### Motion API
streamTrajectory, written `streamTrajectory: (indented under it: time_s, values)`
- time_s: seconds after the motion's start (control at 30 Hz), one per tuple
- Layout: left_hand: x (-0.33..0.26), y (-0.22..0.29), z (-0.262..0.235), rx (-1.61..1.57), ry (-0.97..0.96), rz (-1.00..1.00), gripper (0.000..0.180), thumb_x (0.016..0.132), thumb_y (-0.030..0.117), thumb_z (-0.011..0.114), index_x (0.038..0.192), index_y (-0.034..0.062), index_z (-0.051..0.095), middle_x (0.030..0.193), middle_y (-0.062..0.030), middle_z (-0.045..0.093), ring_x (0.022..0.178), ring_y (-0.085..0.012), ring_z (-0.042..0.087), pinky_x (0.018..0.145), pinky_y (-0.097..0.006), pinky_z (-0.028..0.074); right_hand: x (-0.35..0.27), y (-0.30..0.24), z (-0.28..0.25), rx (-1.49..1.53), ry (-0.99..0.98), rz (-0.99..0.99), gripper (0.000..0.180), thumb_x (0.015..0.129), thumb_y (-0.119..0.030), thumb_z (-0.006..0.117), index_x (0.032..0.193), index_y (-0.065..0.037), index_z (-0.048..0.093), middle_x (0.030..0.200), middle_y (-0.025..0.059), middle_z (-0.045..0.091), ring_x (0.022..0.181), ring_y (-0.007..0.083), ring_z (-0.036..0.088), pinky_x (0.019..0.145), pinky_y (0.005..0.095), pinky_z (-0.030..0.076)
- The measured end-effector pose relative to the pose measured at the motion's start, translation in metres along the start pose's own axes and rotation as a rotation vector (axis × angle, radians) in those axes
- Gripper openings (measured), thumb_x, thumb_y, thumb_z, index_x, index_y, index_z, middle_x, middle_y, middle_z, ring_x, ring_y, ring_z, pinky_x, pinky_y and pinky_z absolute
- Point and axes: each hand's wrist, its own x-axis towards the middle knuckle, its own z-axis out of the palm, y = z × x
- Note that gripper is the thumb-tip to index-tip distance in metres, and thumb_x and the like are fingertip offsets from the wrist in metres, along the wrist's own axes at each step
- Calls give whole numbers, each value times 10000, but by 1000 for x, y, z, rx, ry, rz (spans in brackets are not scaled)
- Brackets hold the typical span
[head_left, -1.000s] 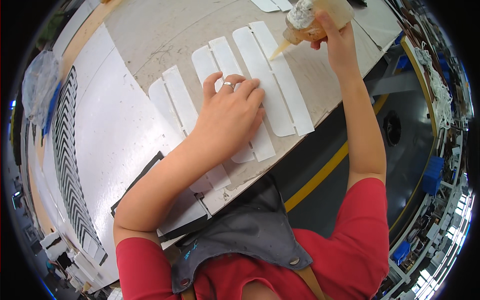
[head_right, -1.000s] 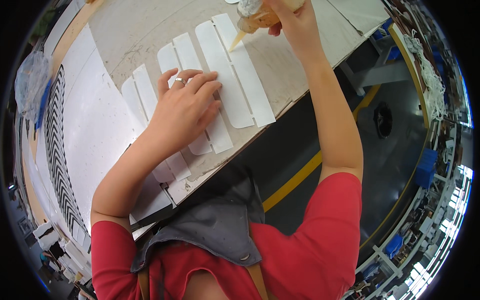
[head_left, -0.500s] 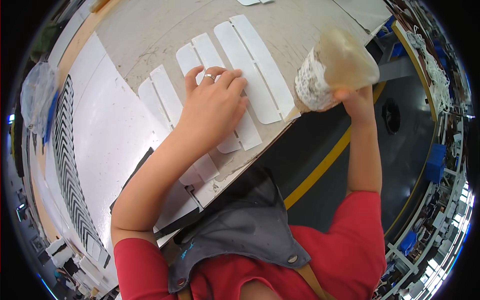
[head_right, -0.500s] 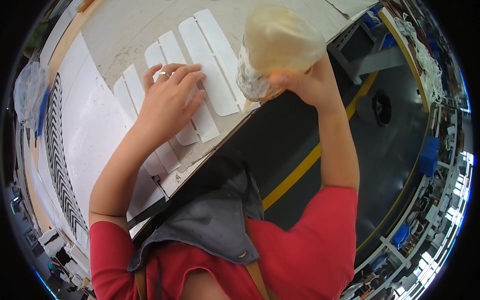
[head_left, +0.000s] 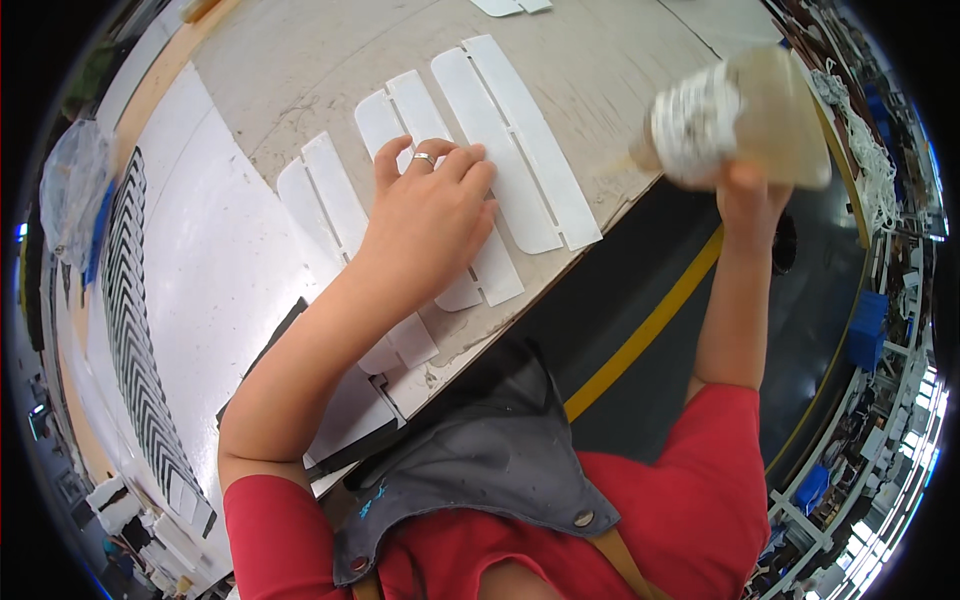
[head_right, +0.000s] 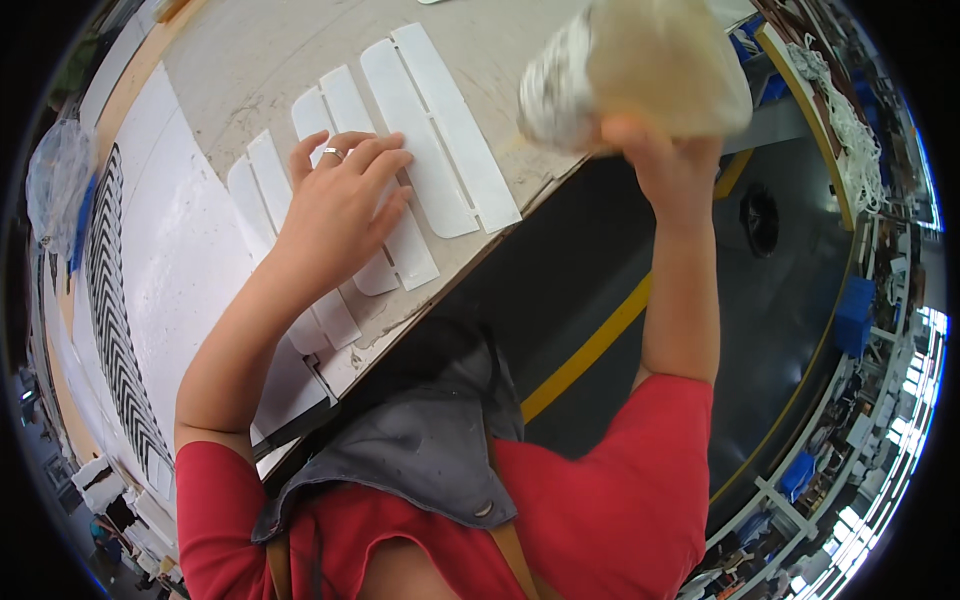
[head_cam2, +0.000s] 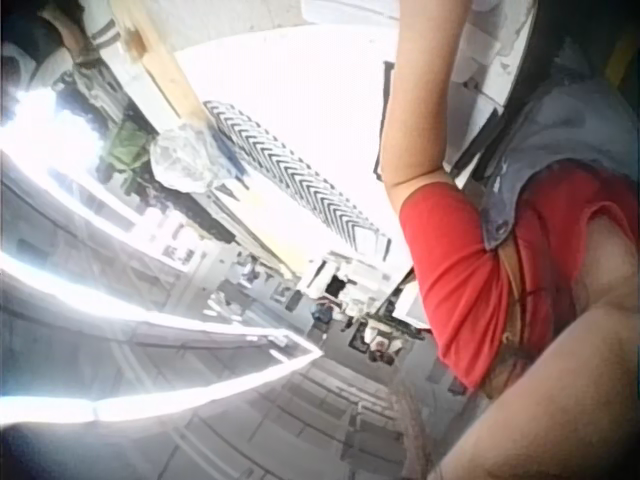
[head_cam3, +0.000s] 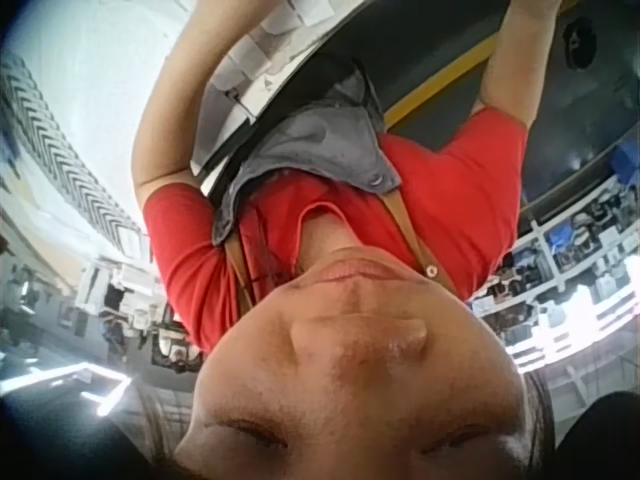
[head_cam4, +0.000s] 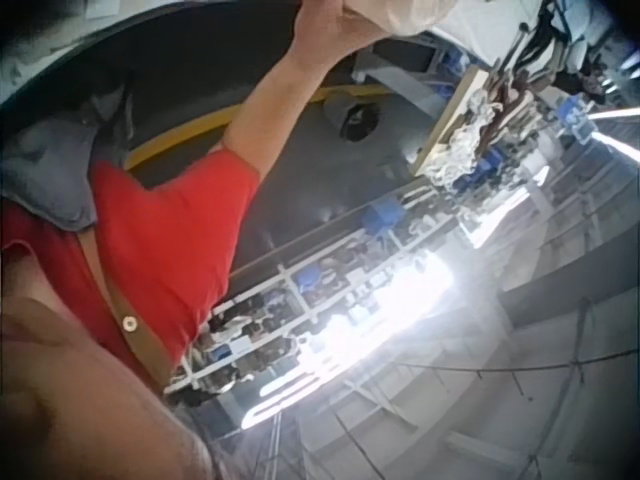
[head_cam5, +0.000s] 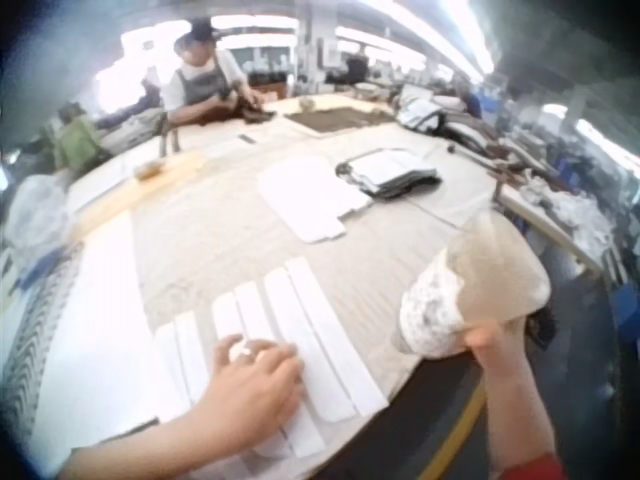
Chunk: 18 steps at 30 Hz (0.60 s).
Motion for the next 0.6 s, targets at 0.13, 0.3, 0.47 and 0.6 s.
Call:
streamTrajectory:
  time_s: [0.13,0.3,0.47,0.6]
  values:
    - [0,0,-1,-10,-5,-6,247,813,148,580,1042,56,570,1159,-68,569,1109,-241,494,1022,-469,215,49,40,26,-154,-28,104,395,811,-261,668,1081,-6,533,985,56,566,906,132,535,778,318,425]
    - [-1,-2,-2,-49,-10,-11,257,803,144,583,1041,49,570,1161,-71,567,1105,-239,499,1022,-471,212,86,92,70,9,-47,100,317,794,-66,671,1060,-19,504,896,31,577,778,84,561,640,220,477]
    - [-2,-2,-1,-32,-29,-9,261,802,143,578,1046,51,570,1176,-69,557,1107,-239,499,1015,-478,220,93,116,84,-117,38,-87,478,774,-59,688,1161,-15,411,1002,57,556,882,128,557,749,261,487]
    - [-2,-1,-3,-49,-27,-9,265,798,141,581,1048,51,568,1179,-69,553,1108,-241,499,1014,-483,220,96,125,75,-142,63,-168,410,786,-70,676,1123,-19,449,946,49,573,808,109,567,669,236,486]
